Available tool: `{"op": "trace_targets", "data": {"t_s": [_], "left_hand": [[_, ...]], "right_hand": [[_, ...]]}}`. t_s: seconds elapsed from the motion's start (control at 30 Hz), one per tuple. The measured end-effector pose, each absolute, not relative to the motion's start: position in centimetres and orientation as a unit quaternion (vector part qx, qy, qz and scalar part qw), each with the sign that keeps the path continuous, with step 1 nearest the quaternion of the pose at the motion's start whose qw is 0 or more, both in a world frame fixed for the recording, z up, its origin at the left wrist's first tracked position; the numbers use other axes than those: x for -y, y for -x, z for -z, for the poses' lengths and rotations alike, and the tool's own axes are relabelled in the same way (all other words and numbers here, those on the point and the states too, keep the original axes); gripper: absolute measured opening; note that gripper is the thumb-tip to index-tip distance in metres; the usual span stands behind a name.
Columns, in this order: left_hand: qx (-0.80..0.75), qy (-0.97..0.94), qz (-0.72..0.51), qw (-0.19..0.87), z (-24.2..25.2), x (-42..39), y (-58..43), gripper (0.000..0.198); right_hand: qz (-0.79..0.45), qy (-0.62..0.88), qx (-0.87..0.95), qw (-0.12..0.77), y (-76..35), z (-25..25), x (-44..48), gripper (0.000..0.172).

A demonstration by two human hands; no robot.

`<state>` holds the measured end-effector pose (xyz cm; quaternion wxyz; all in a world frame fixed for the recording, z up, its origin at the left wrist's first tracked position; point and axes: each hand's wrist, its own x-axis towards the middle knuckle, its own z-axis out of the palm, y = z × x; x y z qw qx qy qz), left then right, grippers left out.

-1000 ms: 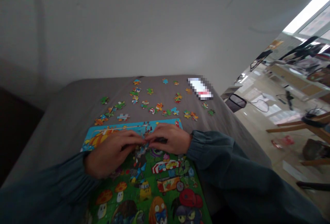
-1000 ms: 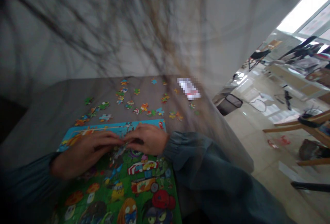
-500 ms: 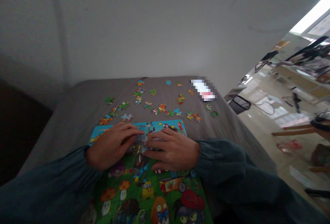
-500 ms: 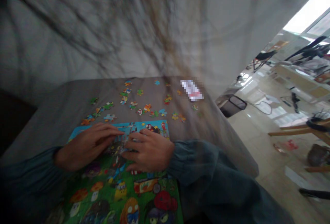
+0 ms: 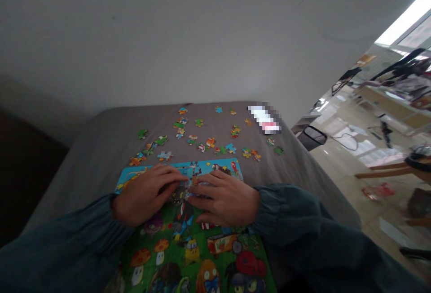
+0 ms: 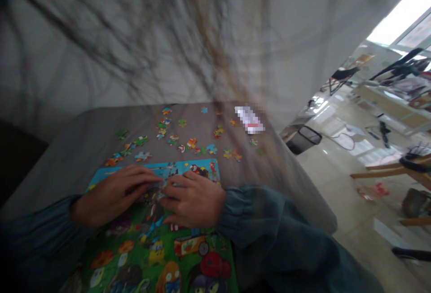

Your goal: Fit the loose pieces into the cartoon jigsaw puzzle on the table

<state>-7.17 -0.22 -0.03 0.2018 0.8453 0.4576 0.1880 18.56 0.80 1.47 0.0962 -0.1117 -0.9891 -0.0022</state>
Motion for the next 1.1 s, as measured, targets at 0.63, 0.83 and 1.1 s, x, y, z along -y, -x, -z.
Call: {"op": "trace_targets", "data": {"t_s": [0.63, 0.83, 1.1], "left_hand": [[-0.497, -0.823, -0.199, 0.189, -0.2, -0.4, 8.4, 0.039], [-0.495, -0.827, -0.201, 0.174, -0.1, -0.6, 8.5, 0.04], [-0.464, -0.85, -0.159, 0.193, 0.1, -0.7, 9.1, 0.034]], "right_hand": [[-0.029, 0.126, 0.988, 0.09, -18.9, -1.2, -0.9, 0.049], [-0.067, 0.124, 0.985, 0.104, -18.9, -1.0, -1.7, 0.043], [-0.048, 0.356, 0.912, 0.197, -26.0, -0.9, -10.2, 0.034]]}}
